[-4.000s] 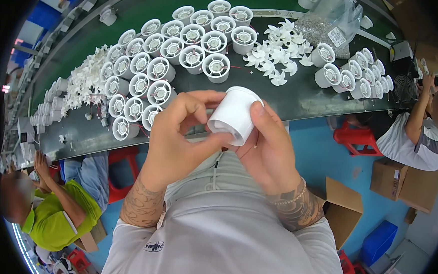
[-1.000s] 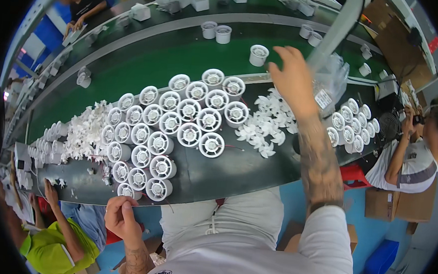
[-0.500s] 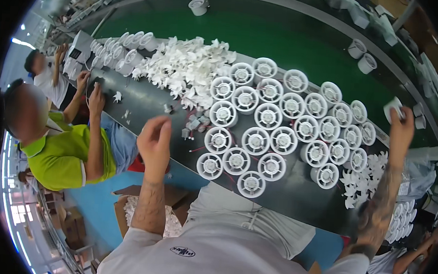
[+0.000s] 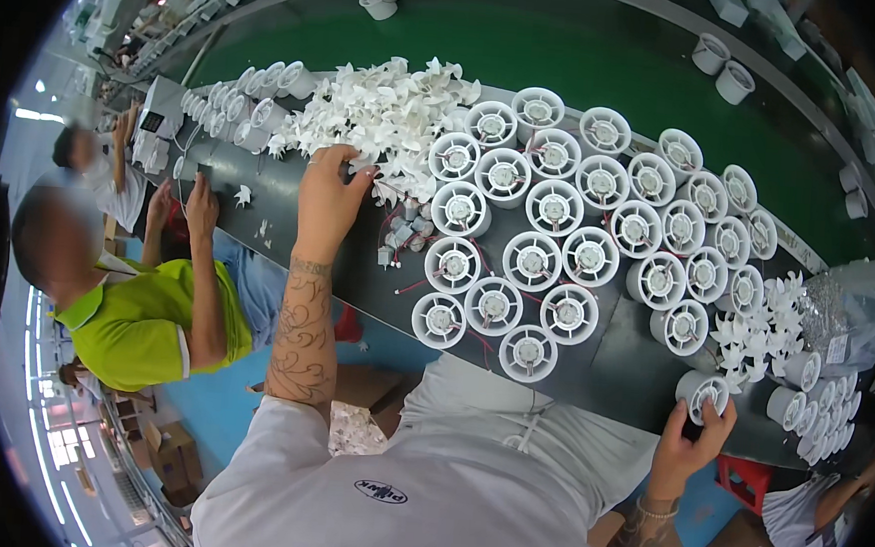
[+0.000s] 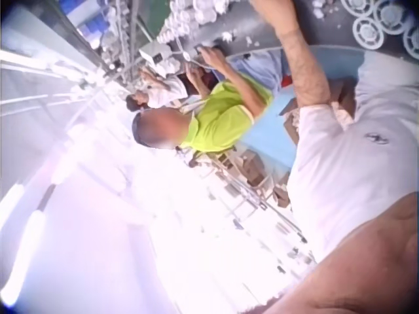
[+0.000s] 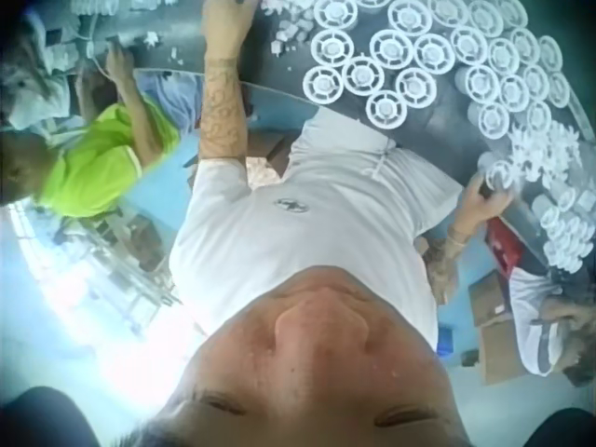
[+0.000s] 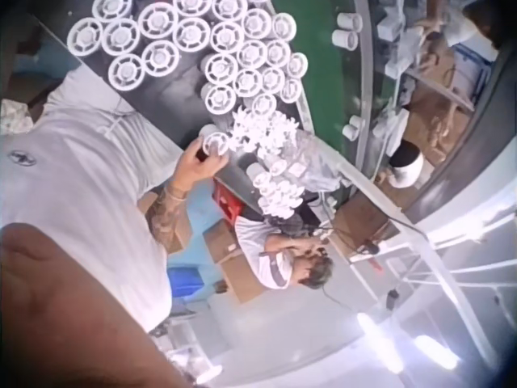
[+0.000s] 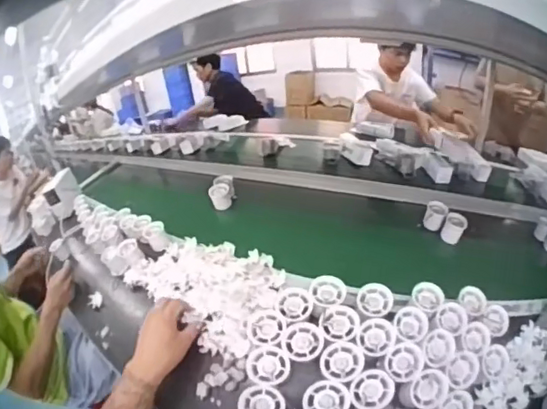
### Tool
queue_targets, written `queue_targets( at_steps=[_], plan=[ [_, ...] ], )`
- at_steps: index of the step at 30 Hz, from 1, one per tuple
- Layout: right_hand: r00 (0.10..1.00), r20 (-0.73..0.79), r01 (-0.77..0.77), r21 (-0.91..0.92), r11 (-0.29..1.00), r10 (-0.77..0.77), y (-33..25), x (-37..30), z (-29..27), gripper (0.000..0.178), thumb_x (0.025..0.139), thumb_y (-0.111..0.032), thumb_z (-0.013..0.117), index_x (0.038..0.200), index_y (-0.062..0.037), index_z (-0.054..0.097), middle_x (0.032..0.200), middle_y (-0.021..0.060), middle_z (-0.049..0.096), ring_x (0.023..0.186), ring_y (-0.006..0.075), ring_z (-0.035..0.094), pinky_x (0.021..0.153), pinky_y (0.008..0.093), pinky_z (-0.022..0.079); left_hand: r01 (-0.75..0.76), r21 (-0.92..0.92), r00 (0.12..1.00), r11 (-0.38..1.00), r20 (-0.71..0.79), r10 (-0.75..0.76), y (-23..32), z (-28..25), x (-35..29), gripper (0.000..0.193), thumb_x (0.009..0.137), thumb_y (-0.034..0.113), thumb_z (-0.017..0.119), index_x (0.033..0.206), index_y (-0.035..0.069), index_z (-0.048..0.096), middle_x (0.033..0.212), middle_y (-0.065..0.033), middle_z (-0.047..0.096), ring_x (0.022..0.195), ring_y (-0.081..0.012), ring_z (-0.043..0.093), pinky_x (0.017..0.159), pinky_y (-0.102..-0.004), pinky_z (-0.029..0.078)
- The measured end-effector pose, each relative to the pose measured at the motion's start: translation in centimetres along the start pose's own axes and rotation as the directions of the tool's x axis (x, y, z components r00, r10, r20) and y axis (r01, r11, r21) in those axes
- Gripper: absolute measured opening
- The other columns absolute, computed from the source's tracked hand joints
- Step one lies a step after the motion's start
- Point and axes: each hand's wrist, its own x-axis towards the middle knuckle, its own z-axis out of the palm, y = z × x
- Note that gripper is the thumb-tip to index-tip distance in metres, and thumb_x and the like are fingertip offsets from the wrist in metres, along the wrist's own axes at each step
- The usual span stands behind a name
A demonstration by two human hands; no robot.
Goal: Assembling small electronic parts into white plastic housings on a production line.
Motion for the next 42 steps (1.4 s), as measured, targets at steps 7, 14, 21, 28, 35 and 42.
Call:
queue_targets(
  at_steps=[7, 14, 21, 28, 35, 42],
  plan=[
    [0.994, -0.093, 0.052, -0.084, 0.995, -0.06, -0.4, 0.4, 0.5, 0.034, 0.073, 0.002, 0.074, 0.103, 0.0012, 0.057, 0.112, 0.024, 0.055, 0.098, 0.0379, 0.059, 0.084, 0.0411, 0.049, -0.148, -0.032, 0.988, 0.988, -0.041, 0.147, -0.6, 1.3, 0.6, 0.026, 0.078, 0.022, 0.073, 0.091, 0.005, 0.059, 0.081, -0.0155, 0.061, 0.073, -0.034, 0.06, 0.066, -0.0428, 0.048],
    [0.994, -0.102, 0.028, -0.048, 0.998, -0.032, -2.0, 1.2, 1.1, 0.037, 0.066, -0.007, 0.08, 0.097, -0.003, 0.06, 0.105, 0.0218, 0.059, 0.09, 0.0383, 0.062, 0.075, 0.0413, 0.052, -0.336, 0.149, 0.942, 0.93, 0.04, 0.333, -1.9, 0.6, 2.3, 0.024, 0.089, 0.016, 0.059, 0.108, 0.0, 0.062, 0.093, -0.0202, 0.066, 0.086, -0.0345, 0.065, 0.074, -0.0408, 0.051],
    [0.987, -0.149, 0.051, -0.023, 0.998, -0.054, -2.1, 1.4, -0.1, 0.036, 0.064, -0.007, 0.08, 0.093, -0.006, 0.06, 0.104, 0.0167, 0.06, 0.081, 0.0328, 0.065, 0.065, 0.0369, 0.054, -0.007, -0.241, 1.0, 0.971, 0.013, 0.011, 2.8, -2.0, 1.3, 0.026, 0.096, 0.014, 0.053, 0.116, -0.001, 0.057, 0.077, -0.0135, 0.065, 0.068, -0.0163, 0.061, 0.065, -0.0271, 0.049],
    [0.991, -0.134, 0.021, 0.005, 1.0, -0.02, -1.4, 1.4, 0.0, 0.036, 0.065, -0.006, 0.08, 0.095, -0.0051, 0.06, 0.107, 0.0173, 0.06, 0.084, 0.0328, 0.065, 0.069, 0.0366, 0.054, -0.045, -0.878, 0.998, 0.477, -0.06, -0.017, 7.8, -2.5, -1.9, 0.027, 0.095, 0.011, 0.05, 0.118, -0.002, 0.053, 0.094, -0.0126, 0.064, 0.079, -0.0205, 0.065, 0.07, -0.03, 0.053],
    [0.997, -0.051, -0.062, 0.057, 0.996, 0.064, -2.8, 1.9, 0.9, 0.037, 0.068, -0.006, 0.081, 0.097, -0.0013, 0.058, 0.111, 0.0226, 0.057, 0.096, 0.0383, 0.061, 0.082, 0.0394, 0.051, 0.113, -0.959, 0.965, 0.261, 0.044, -0.258, 10.1, -2.2, -3.3, 0.011, 0.09, 0.005, 0.057, 0.101, 0.004, 0.055, 0.084, -0.0018, 0.054, 0.068, -0.0093, 0.053, 0.065, -0.0274, 0.052],
    [0.999, -0.031, -0.017, 0.021, 1.0, 0.017, -1.2, 1.1, 0.6, 0.026, 0.08, -0.005, 0.073, 0.099, 0.0035, 0.057, 0.113, 0.0247, 0.057, 0.105, 0.0395, 0.056, 0.088, 0.0425, 0.046, 0.502, -0.826, 0.865, -0.258, 0.489, 0.116, 14.7, -2.8, -6.9, 0.035, 0.092, 0.004, 0.058, 0.126, 0.0, 0.052, 0.101, -0.007, 0.062, 0.088, -0.0153, 0.064, 0.082, -0.0284, 0.053]
  ],
)
